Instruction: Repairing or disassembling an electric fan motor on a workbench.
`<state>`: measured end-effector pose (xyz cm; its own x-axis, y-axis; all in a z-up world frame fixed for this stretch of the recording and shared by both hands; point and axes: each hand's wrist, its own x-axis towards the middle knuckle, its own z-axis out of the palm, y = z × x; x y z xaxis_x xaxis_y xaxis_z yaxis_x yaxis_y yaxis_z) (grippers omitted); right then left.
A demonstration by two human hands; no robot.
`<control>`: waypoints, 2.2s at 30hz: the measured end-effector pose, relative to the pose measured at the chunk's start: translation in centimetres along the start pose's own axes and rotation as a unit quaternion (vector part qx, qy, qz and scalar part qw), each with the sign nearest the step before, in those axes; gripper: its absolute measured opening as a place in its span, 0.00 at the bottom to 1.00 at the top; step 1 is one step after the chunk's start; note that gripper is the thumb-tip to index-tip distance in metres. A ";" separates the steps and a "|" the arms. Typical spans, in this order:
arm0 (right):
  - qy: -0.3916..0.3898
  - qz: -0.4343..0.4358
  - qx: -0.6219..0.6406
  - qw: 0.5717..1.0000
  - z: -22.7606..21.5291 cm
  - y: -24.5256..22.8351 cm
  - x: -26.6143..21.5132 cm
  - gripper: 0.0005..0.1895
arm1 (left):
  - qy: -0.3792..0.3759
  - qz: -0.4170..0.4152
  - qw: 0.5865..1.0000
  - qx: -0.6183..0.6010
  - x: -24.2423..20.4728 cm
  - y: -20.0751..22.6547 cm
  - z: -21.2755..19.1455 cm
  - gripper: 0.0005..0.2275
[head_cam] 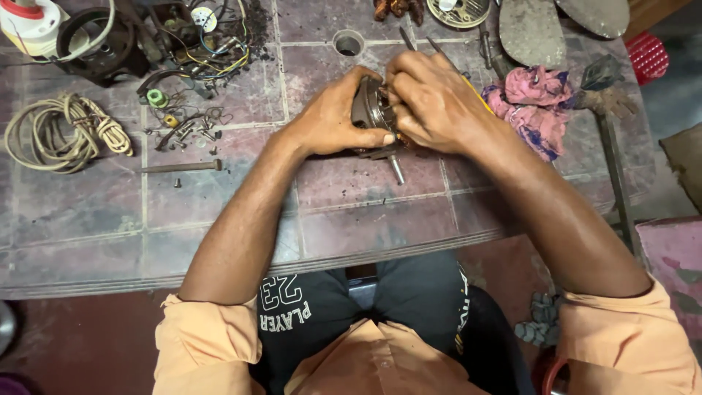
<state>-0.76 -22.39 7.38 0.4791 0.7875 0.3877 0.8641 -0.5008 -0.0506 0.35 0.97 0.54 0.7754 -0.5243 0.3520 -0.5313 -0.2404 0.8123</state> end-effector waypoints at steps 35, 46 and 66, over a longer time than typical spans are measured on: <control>0.005 0.074 0.388 0.919 4.4 5.3 -0.3 0.15 | -0.101 -0.113 0.988 0.013 0.8 2.2 -0.8 0.33; 0.219 0.349 0.230 0.882 -1.2 -2.5 -13.1 0.08 | -0.025 -0.072 0.997 0.029 -0.6 1.3 -0.4 0.36; 0.091 0.356 -0.169 0.915 -2.5 -5.0 -22.3 0.13 | -0.040 -0.043 0.998 0.008 -0.3 1.1 -0.6 0.36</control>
<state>-16.13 -38.41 1.30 0.8411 0.1617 0.5162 0.2323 -0.9698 -0.0748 -0.31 1.34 1.61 0.7886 -0.5652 0.2422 -0.4700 -0.3001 0.8301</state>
